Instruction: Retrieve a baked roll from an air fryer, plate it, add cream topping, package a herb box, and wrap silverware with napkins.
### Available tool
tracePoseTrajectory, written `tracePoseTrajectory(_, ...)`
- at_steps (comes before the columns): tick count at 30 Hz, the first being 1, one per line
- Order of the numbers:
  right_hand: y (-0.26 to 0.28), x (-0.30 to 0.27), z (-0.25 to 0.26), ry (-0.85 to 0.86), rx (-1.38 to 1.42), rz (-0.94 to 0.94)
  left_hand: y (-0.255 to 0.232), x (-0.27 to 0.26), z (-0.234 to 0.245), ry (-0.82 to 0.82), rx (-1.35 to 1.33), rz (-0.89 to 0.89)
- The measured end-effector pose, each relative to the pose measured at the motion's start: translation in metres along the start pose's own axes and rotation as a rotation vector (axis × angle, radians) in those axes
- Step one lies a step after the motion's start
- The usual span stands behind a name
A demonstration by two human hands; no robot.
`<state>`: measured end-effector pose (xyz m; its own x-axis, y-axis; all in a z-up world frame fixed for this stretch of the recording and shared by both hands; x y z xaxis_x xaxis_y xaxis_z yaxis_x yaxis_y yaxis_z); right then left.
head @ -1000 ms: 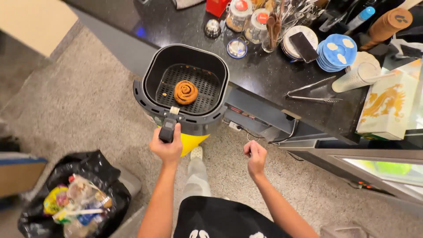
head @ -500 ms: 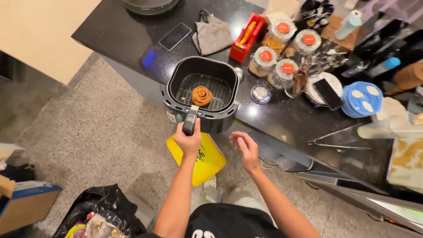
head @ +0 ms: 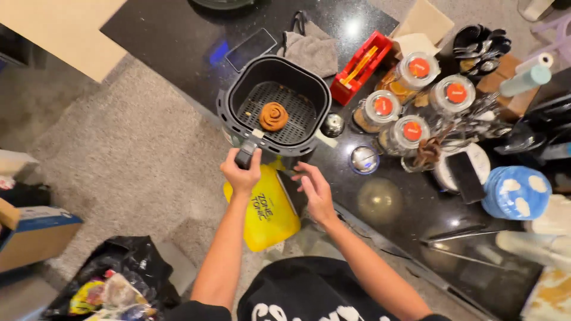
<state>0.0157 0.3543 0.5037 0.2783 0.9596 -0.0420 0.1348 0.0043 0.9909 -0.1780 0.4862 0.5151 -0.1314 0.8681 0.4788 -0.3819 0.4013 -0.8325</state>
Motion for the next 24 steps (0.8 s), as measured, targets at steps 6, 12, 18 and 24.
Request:
tracePoseTrajectory(6,0.001,0.028,0.011,0.086,0.037,-0.026,0.021,-0.006,-0.036,0.028,-0.012,0.114)
tracePoseTrajectory(12,0.002,0.039,0.012,0.062,0.000,-0.053,0.012,0.004,-0.045,0.060,-0.021,0.082)
tracePoseTrajectory(18,-0.016,0.008,0.020,0.024,-0.085,-0.064,0.014,0.015,-0.044,0.155,0.026,0.131)
tracePoseTrajectory(24,-0.022,-0.080,0.071,-0.244,-0.040,-0.098,-0.075,-0.053,-0.012,-0.036,0.179,-0.172)
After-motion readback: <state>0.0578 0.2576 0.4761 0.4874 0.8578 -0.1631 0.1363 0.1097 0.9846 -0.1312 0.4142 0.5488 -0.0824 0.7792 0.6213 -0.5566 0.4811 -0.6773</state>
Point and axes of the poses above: each hand's wrist, its own x-axis towards the middle knuckle, its own z-axis out of the back of the hand, y = z × x, the point moved 5 cm from there along x, towards the middle knuckle, and after that the axes turned 4 degrees about x, right-handed, at the moved point
